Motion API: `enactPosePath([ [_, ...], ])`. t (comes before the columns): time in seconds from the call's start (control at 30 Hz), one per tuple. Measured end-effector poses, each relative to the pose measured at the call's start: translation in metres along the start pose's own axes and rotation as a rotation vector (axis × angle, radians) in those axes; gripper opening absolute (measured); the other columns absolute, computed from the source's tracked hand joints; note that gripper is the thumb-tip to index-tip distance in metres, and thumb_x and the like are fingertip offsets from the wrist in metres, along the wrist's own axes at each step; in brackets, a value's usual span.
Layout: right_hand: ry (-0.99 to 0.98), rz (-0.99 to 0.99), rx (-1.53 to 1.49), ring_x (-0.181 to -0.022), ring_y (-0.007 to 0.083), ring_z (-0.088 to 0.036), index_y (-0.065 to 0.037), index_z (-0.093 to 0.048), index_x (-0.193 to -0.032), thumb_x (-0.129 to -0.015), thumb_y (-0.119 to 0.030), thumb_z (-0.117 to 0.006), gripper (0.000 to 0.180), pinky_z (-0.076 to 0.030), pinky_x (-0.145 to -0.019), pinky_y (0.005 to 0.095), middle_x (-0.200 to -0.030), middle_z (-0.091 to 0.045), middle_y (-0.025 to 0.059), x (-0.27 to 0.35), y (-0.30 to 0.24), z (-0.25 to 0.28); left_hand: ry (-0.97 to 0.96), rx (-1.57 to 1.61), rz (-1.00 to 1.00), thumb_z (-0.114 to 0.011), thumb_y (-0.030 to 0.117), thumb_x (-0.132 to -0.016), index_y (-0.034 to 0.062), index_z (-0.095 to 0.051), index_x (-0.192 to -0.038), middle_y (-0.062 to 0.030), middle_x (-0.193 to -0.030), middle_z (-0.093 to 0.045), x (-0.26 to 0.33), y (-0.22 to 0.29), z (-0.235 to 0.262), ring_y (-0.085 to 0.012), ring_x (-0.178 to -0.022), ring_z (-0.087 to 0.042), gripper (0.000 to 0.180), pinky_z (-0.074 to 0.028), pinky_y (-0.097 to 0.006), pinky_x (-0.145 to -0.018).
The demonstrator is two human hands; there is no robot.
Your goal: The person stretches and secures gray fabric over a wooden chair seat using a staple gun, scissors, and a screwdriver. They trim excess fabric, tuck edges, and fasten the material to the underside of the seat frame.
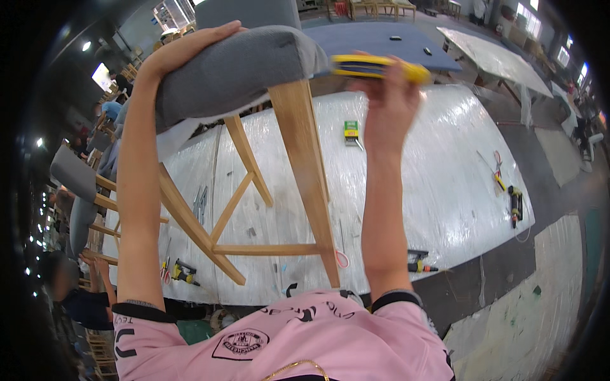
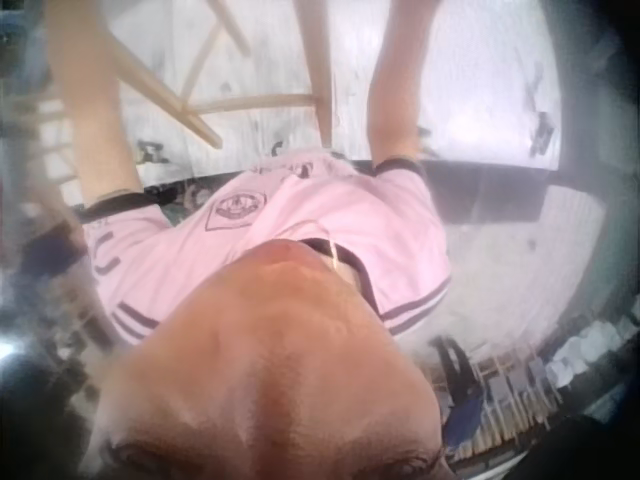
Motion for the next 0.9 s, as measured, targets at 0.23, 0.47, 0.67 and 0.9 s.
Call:
enactPosePath([
  [0.23,-0.073,0.218,0.289,-0.08,0.0241,-0.073,-0.001,-0.049,-0.12,-0.103,-0.027,-0.067,0.036,-0.063,-0.072,0.0341,-0.114,-0.071,0.024,0.017,-0.023,-0.032,-0.102,-0.076,0.069,-0.039,0.066,-0.104,-0.0017,-0.053,-0.146,-0.0205,-0.155,-0.05,0.019,0.037,0.013,-0.0318,-0.144,-0.045,0.08,-0.03,-0.035,-0.12],
  [0.47,-0.456,0.445,0.716,-0.101,0.0208,-0.071,-0.001,-0.051,-0.123,-0.098,-0.013,-0.073,0.035,-0.062,-0.078,0.0286,-0.119,-0.07,0.0189,0.031,-0.037,-0.098,-0.084,-0.147,0.095,-0.042,0.074,-0.098,-0.0008,-0.055,-0.145,-0.0229,-0.153,-0.051,0.004,0.032,0.013,-0.0335,-0.143,-0.046,0.089,-0.033,-0.037,-0.119],
  [0.67,-0.324,0.646,0.659,-0.092,0.0196,-0.073,-0.001,-0.052,-0.128,-0.099,-0.018,-0.072,0.039,-0.06,-0.082,0.029,-0.117,-0.072,0.0171,0.036,-0.079,-0.131,0.021,-0.157,0.056,-0.045,0.078,-0.094,-0.0036,-0.057,-0.142,-0.0243,-0.151,-0.052,-0.004,0.019,0.022,-0.0361,-0.143,-0.047,0.095,-0.034,-0.041,-0.119],
  [0.9,-0.422,0.064,0.884,-0.097,0.0132,-0.062,0.0,-0.056,-0.126,-0.102,-0.018,-0.066,0.031,-0.051,-0.088,0.0303,-0.115,-0.062,0.0079,0.1,-0.076,-0.077,-0.013,-0.186,-0.102,-0.044,0.071,-0.098,-0.002,-0.061,-0.138,-0.0245,-0.147,-0.056,0.029,0.038,0.005,-0.0366,-0.138,-0.052,0.084,-0.037,-0.043,-0.117],
])
Point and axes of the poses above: each hand's wrist, its own x-axis away from the middle knuckle, its own z-axis out of the back of the hand, y = z × x, the point moved 7 cm from there along -x, towards the middle knuckle
